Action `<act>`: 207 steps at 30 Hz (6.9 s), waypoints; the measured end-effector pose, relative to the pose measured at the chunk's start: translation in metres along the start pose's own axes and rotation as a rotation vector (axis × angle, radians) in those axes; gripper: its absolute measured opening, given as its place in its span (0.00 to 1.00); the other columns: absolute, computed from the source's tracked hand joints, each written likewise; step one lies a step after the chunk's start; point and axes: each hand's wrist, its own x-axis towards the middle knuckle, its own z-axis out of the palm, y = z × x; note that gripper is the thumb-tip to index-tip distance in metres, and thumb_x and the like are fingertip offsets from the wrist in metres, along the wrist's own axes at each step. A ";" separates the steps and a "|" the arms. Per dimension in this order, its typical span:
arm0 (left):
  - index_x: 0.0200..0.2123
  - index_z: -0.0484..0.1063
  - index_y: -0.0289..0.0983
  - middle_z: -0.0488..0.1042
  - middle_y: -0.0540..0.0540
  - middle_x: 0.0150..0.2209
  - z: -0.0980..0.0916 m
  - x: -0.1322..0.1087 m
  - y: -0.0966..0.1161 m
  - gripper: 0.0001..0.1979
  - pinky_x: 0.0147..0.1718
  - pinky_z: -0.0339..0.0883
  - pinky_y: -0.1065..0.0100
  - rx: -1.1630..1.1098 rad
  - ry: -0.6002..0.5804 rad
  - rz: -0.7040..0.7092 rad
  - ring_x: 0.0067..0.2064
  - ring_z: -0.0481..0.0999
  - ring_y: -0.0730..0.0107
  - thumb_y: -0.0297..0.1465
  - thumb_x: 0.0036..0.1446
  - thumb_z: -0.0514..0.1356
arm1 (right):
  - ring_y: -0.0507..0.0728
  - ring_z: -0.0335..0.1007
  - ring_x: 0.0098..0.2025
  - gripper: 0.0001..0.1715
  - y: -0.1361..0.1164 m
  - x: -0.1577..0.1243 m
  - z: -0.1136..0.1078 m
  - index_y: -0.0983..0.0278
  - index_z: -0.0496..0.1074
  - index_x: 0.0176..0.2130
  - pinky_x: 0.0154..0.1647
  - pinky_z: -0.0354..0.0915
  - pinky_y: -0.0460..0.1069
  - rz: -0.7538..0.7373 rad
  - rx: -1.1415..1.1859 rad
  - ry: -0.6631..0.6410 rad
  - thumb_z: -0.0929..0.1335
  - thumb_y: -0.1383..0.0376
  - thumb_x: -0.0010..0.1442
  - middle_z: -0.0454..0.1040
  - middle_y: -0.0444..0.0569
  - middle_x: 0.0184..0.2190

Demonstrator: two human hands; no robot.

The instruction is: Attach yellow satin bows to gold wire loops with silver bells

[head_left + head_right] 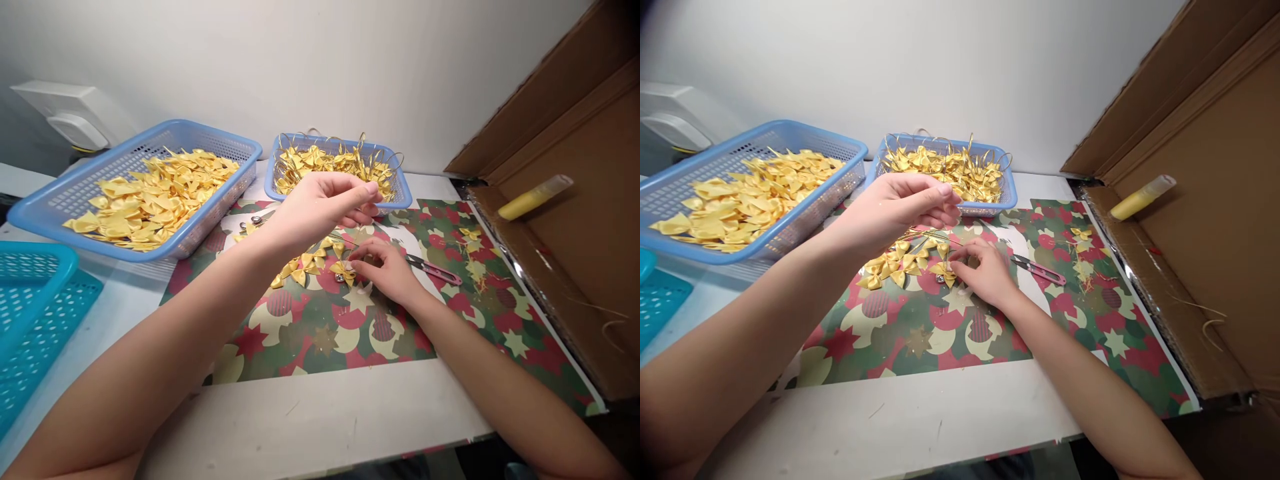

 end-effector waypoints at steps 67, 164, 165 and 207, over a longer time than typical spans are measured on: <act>0.35 0.78 0.36 0.79 0.45 0.32 -0.012 0.002 0.005 0.14 0.37 0.75 0.70 0.054 0.125 -0.005 0.35 0.81 0.70 0.40 0.58 0.60 | 0.56 0.69 0.34 0.10 0.001 -0.053 -0.032 0.60 0.64 0.35 0.34 0.61 0.49 0.074 -0.275 -0.126 0.61 0.58 0.67 0.74 0.47 0.34; 0.28 0.69 0.36 0.75 0.51 0.25 0.051 -0.040 -0.035 0.13 0.29 0.70 0.72 -0.119 0.190 -0.121 0.27 0.74 0.75 0.40 0.55 0.63 | 0.56 0.64 0.30 0.07 -0.009 -0.039 0.001 0.61 0.60 0.29 0.39 0.51 0.54 -0.462 -0.369 0.673 0.62 0.66 0.61 0.69 0.44 0.25; 0.28 0.69 0.36 0.74 0.51 0.25 0.051 -0.041 -0.034 0.13 0.29 0.70 0.72 -0.119 0.189 -0.126 0.27 0.74 0.75 0.39 0.55 0.63 | 0.56 0.63 0.30 0.07 -0.009 -0.039 0.001 0.61 0.61 0.29 0.39 0.51 0.54 -0.456 -0.373 0.665 0.61 0.67 0.61 0.69 0.44 0.25; 0.34 0.71 0.37 0.73 0.48 0.33 0.026 -0.031 -0.025 0.07 0.28 0.64 0.69 0.230 0.031 0.051 0.30 0.70 0.70 0.34 0.54 0.59 | 0.55 0.62 0.30 0.09 -0.006 -0.031 -0.023 0.61 0.66 0.29 0.38 0.51 0.54 -0.673 -0.519 0.459 0.61 0.70 0.59 0.73 0.44 0.25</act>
